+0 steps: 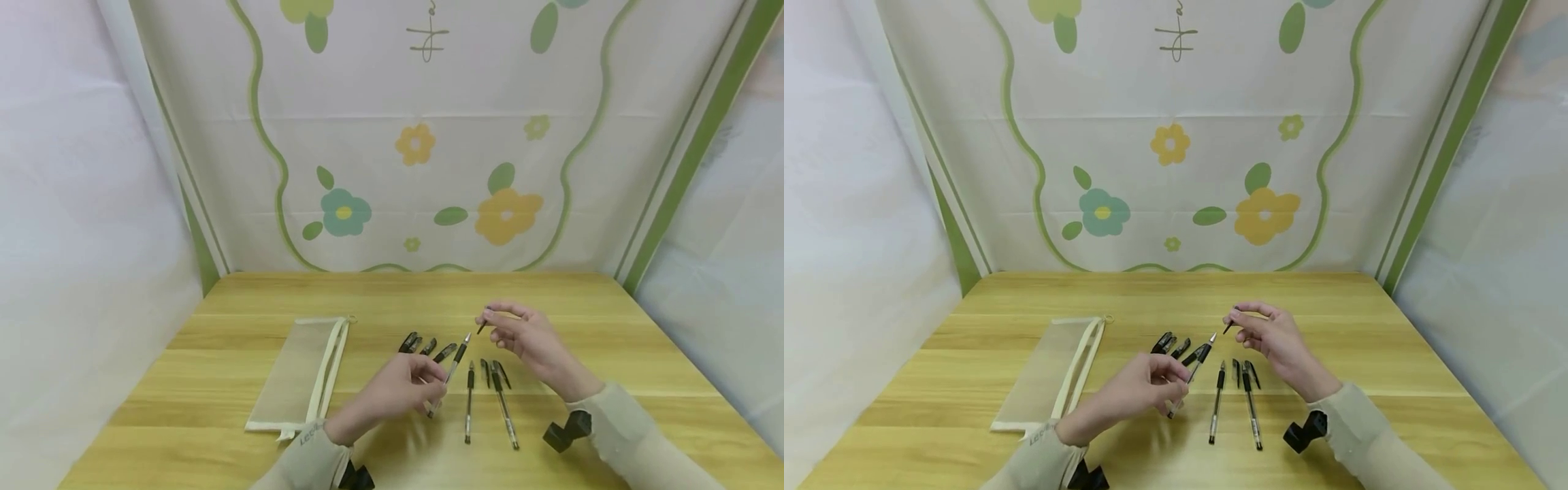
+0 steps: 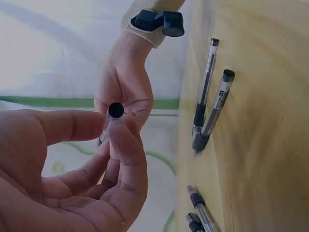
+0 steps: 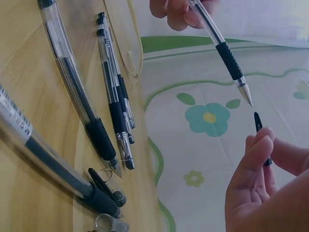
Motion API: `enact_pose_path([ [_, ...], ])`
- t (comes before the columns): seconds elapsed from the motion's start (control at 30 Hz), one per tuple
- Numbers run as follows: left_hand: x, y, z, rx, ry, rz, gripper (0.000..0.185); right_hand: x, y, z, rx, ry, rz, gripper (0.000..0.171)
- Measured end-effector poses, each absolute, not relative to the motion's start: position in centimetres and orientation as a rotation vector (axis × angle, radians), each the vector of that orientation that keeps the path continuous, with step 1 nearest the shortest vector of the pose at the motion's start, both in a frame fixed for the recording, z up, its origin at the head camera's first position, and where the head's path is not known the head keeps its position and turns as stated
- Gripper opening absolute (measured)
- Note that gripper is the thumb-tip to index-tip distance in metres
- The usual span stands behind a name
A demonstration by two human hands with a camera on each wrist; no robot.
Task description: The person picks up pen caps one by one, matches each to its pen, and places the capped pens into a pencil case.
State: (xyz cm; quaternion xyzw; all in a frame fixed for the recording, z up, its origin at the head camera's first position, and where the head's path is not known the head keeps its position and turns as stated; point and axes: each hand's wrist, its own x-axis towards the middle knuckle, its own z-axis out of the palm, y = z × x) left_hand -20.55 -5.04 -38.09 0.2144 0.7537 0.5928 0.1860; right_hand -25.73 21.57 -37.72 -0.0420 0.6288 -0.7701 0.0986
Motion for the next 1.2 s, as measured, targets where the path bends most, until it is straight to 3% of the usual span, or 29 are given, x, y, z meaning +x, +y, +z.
enact_pose_path([
  [0.73,-19.3,-4.6,-36.9,0.666,2.21,1.608,0.016,-24.7,20.3,-37.6,-0.464,1.882,-2.16,0.022],
  [1.2,-19.6,-4.7,-37.0,0.772,2.215,1.611,0.016,-24.5,20.5,-37.2,-0.462,1.905,-2.157,0.019],
])
